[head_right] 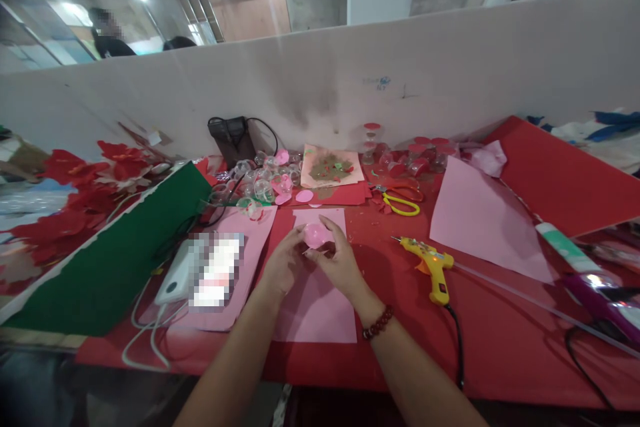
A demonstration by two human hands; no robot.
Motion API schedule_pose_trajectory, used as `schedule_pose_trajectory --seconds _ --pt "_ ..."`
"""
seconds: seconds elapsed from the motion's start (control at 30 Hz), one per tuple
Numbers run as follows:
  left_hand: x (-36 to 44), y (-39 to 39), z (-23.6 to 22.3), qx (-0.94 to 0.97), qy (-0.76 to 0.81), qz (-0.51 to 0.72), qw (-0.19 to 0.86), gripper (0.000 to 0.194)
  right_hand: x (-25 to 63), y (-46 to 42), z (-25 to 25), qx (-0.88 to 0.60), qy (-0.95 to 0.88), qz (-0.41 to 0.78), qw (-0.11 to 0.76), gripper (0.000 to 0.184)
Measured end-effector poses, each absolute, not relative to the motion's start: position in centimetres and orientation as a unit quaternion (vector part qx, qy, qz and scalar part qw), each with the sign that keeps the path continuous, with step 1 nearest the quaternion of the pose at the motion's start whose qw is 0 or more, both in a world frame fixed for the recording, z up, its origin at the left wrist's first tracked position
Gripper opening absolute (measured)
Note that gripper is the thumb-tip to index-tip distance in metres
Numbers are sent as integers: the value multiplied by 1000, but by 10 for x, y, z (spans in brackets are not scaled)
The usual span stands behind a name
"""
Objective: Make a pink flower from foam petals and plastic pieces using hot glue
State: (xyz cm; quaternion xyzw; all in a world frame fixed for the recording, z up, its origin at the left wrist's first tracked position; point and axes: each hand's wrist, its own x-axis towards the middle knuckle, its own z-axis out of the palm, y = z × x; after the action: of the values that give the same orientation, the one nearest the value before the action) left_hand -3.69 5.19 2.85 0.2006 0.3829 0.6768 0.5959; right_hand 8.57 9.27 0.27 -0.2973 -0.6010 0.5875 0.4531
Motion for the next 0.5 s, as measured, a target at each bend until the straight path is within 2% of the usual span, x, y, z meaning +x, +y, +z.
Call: schedule_pose_trajectory --seconds 0.1,0.17,0.3,0.4,0.5 --pt "-41 55 30 133 372 706 587 11 85 93 3 -319 -589 581 463 66" --pt "-43 56 31 101 368 710 591 9 86 93 3 -337 -579 569 477 59" --pt "-44 56 32 107 341 698 621 27 93 93 5 -403 -569 505 509 28" --pt "-43 53 29 142 327 699 620 35 95 91 7 -407 -576 466 535 29" --pt "-41 51 24 188 335 694 609 45 92 90 6 -344 -612 481 526 24"
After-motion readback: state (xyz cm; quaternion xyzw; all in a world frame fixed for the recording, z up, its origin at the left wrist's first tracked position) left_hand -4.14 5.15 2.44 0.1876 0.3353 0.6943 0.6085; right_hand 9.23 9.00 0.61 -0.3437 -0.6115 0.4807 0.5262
